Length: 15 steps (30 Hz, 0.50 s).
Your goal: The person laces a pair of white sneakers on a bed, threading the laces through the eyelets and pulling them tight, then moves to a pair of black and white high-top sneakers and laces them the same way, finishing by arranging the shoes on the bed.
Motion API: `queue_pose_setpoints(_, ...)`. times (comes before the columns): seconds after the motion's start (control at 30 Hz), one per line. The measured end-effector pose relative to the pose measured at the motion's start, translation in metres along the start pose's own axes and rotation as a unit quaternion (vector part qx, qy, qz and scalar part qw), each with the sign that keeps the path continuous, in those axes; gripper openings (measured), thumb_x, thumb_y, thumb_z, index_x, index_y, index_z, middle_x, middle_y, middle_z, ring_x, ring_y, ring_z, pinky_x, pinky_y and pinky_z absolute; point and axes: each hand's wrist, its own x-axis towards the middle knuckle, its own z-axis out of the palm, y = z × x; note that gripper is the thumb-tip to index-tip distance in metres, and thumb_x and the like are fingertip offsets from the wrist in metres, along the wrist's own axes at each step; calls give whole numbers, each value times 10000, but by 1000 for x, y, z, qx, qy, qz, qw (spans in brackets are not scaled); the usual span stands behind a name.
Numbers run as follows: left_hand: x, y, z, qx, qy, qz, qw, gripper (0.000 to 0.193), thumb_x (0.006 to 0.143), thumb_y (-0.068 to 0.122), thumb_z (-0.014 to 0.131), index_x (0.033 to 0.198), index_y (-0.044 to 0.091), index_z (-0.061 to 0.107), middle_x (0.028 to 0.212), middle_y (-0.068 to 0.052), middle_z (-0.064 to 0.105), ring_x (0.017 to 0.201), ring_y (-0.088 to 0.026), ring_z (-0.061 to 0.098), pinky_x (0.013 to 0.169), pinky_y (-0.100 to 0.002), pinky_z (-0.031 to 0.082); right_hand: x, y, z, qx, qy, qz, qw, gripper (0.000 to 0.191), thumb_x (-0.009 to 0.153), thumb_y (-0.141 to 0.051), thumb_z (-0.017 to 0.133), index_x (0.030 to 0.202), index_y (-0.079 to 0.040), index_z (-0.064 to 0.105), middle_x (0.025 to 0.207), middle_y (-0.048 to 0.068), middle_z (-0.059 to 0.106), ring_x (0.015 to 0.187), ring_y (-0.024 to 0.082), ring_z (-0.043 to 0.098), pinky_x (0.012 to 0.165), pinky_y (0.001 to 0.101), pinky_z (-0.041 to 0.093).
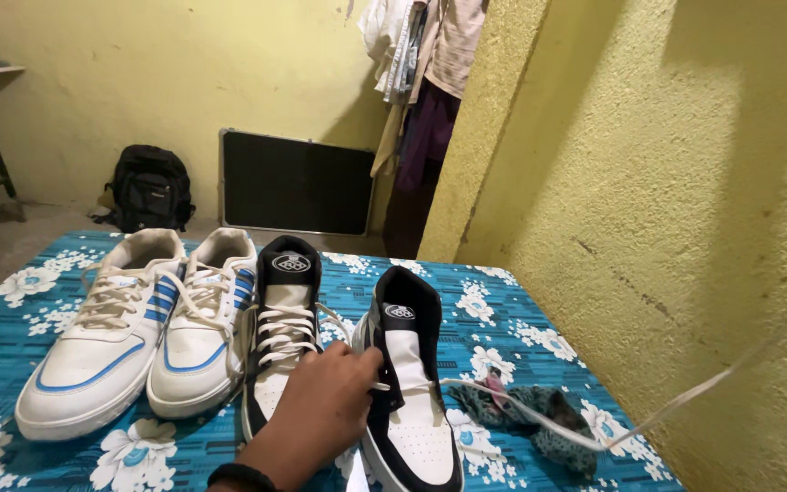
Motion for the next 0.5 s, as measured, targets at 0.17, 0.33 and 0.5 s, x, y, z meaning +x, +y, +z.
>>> queue_pose_setpoints(0.17,0,-1,4,1,25,1,1000,346,759,119,717,1082,92,595,829,-120,695,917,-327,652,823,-484,480,-39,-6,56,147,-74,28,986,111,1034,-27,599,945,31,629,1126,293,699,853,256,711,669,279,522)
queue_pose_setpoints(0.33,9,10,-40,-268,16,-83,960,306,791,124,665,1079,75,578,778,-88,730,707,-207,739,694,-344,578,-64,14,134,434,-153,139,877,57,955,-29,638,924,18,644,1202,313,720,803,188,740,610,216,552)
queue_pose_setpoints(0.5,22,20,-105,-255,-8,-99,962,376,765,162,715,1127,126,622,738,-63,726,583,-159,671,535,-319,530,-51,9,145,684,-140,236,676,121,968,-56,633,1013,56,649,1030,153,737,817,117,726,641,163,562)
